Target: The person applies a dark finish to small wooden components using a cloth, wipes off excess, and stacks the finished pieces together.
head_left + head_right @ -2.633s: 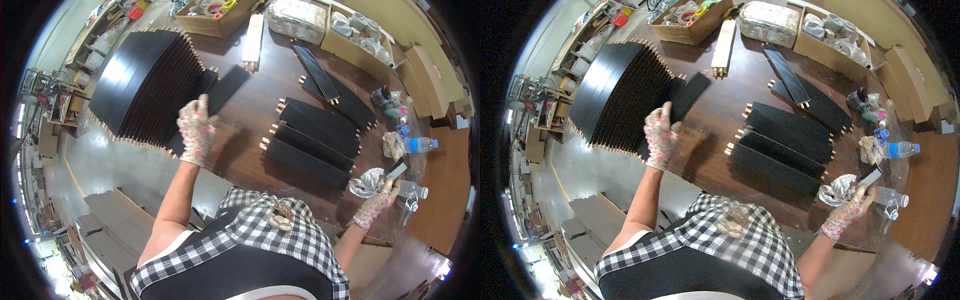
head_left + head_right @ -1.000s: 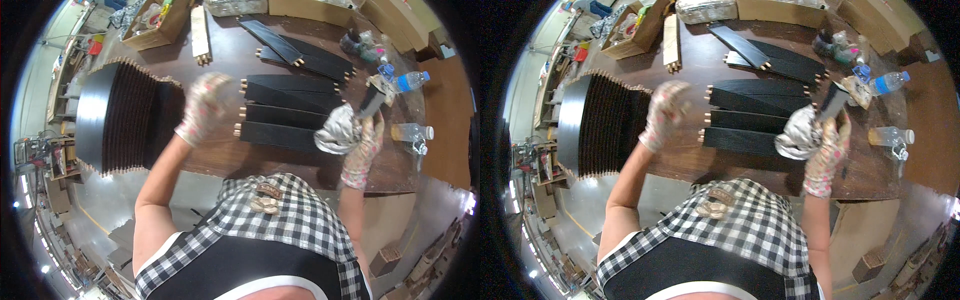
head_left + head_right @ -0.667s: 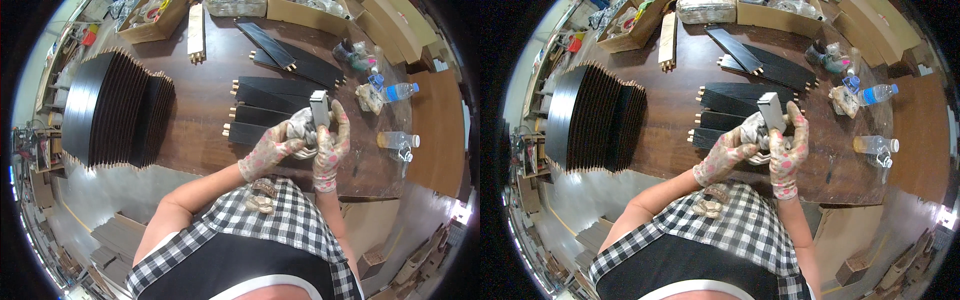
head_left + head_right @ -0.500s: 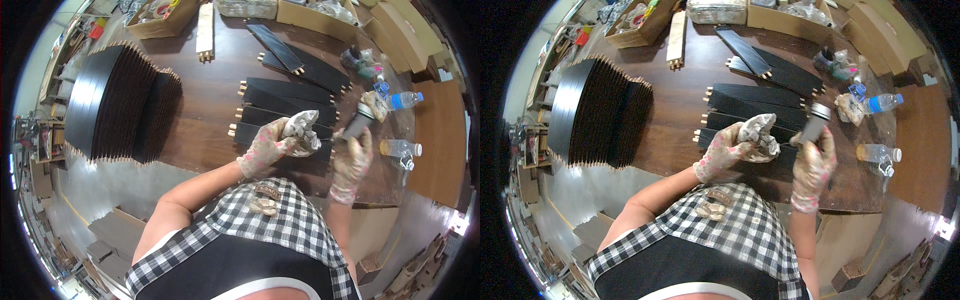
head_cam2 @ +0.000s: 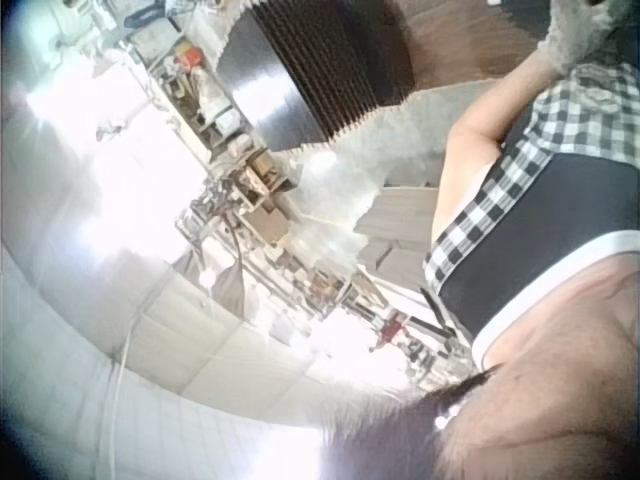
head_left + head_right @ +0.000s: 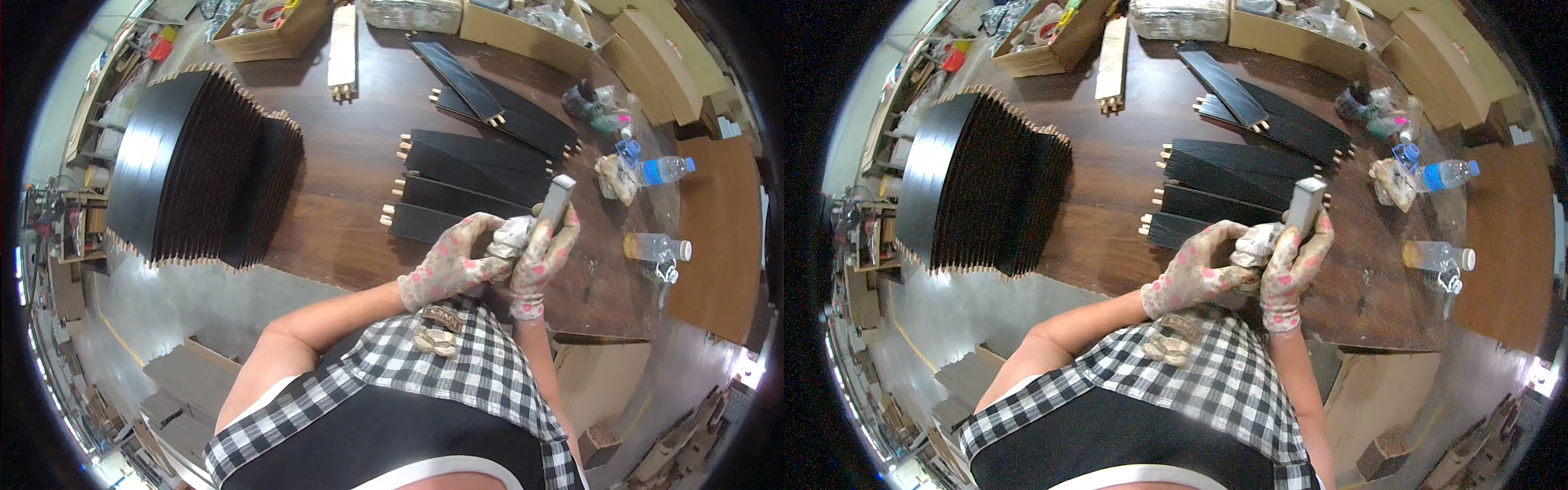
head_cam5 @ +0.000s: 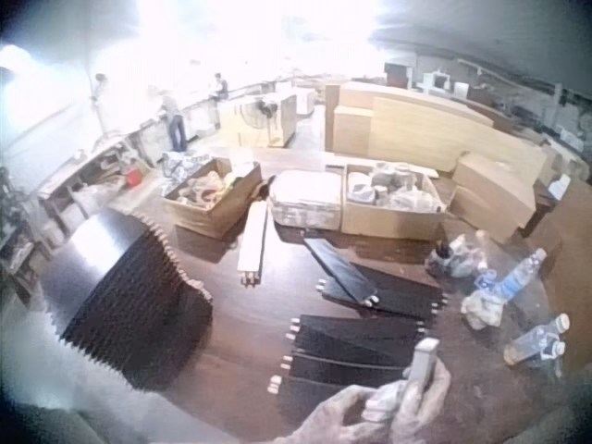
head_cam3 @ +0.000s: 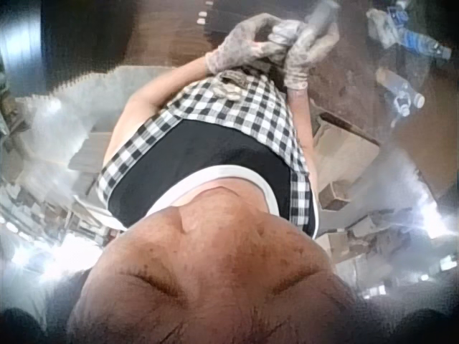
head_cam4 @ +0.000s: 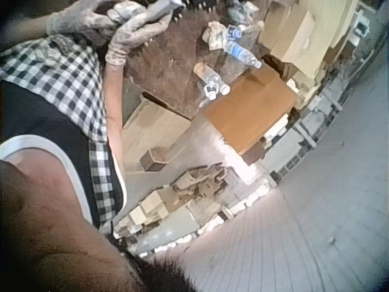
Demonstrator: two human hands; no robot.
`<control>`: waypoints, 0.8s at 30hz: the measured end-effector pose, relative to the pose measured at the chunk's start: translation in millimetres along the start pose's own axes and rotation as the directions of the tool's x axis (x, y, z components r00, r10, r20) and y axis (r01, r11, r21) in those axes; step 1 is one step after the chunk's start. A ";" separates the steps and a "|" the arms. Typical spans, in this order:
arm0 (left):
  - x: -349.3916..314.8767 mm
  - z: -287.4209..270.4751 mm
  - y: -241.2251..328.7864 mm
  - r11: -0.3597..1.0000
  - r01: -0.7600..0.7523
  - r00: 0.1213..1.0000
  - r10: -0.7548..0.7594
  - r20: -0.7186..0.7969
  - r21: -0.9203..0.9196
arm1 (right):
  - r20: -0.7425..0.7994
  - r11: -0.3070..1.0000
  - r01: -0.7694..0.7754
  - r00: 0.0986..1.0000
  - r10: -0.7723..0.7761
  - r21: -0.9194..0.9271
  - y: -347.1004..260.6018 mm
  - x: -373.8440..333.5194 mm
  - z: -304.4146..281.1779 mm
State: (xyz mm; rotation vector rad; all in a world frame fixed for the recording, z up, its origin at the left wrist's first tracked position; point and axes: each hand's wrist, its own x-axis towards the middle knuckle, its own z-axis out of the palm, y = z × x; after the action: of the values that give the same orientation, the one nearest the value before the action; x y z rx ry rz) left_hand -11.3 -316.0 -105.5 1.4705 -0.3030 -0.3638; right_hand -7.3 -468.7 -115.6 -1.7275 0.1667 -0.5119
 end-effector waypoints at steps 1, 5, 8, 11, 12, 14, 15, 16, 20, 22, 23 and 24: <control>-6.1 -0.1 -3.9 0.998 -0.002 0.999 0.005 -0.048 0.062 | -0.042 0.996 -0.075 0.996 0.076 0.039 -2.6 6.3 0.0; -10.6 11.5 -8.9 0.990 -0.097 0.955 0.063 -0.291 -0.105 | -0.050 0.948 -0.251 0.963 0.265 0.197 -8.3 11.0 1.8; 1.0 16.9 -13.4 0.992 -0.124 0.956 0.112 -0.270 -0.026 | -0.063 0.969 -0.229 0.970 0.236 0.098 -7.8 -13.3 14.4; 4.5 27.9 -20.1 0.901 -0.329 0.913 0.380 -0.147 0.284 | 0.050 0.900 0.136 0.991 -0.127 -0.414 7.2 -22.8 3.9; 3.7 31.2 -18.6 0.853 -0.376 0.909 0.416 -0.037 0.360 | -0.037 0.992 -0.123 0.992 0.124 0.013 10.0 -16.3 2.1; -2.4 33.3 -13.3 0.783 -0.397 0.916 0.372 0.151 0.479 | -0.031 0.783 -0.312 0.921 0.388 0.539 4.1 -12.7 5.3; -2.8 32.5 -16.6 0.786 -0.392 0.918 0.369 0.146 0.478 | -0.027 0.782 -0.317 0.920 0.392 0.536 4.7 -10.9 2.4; -2.3 31.3 -22.0 0.778 -0.446 0.894 0.403 0.194 0.443 | -0.048 0.881 -0.310 0.936 0.349 0.358 6.9 -6.6 -3.9; -22.6 -3.2 -26.4 0.713 -0.529 0.848 0.422 0.321 0.461 | -0.043 0.882 -0.240 0.959 0.281 0.406 -4.2 25.1 -32.7; -34.1 -33.2 -39.5 0.587 -0.428 0.887 0.421 0.192 0.687 | 0.027 0.929 -0.220 0.975 0.222 0.298 3.3 33.0 -51.4; -39.9 -46.1 -43.1 0.535 -0.315 0.901 0.428 0.070 0.784 | 0.083 0.953 -0.289 0.956 0.282 0.089 -1.2 29.1 -55.7; -44.1 -54.9 -38.4 0.485 -0.210 0.906 0.423 -0.018 0.849 | 0.142 0.972 -0.233 0.962 0.234 -0.021 2.6 23.5 -54.9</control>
State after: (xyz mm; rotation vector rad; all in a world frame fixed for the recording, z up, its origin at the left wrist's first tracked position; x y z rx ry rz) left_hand -30.6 -250.3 -147.2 2.3355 -0.6154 0.3421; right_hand -9.2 -527.4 -104.8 -1.7141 0.2648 -0.2129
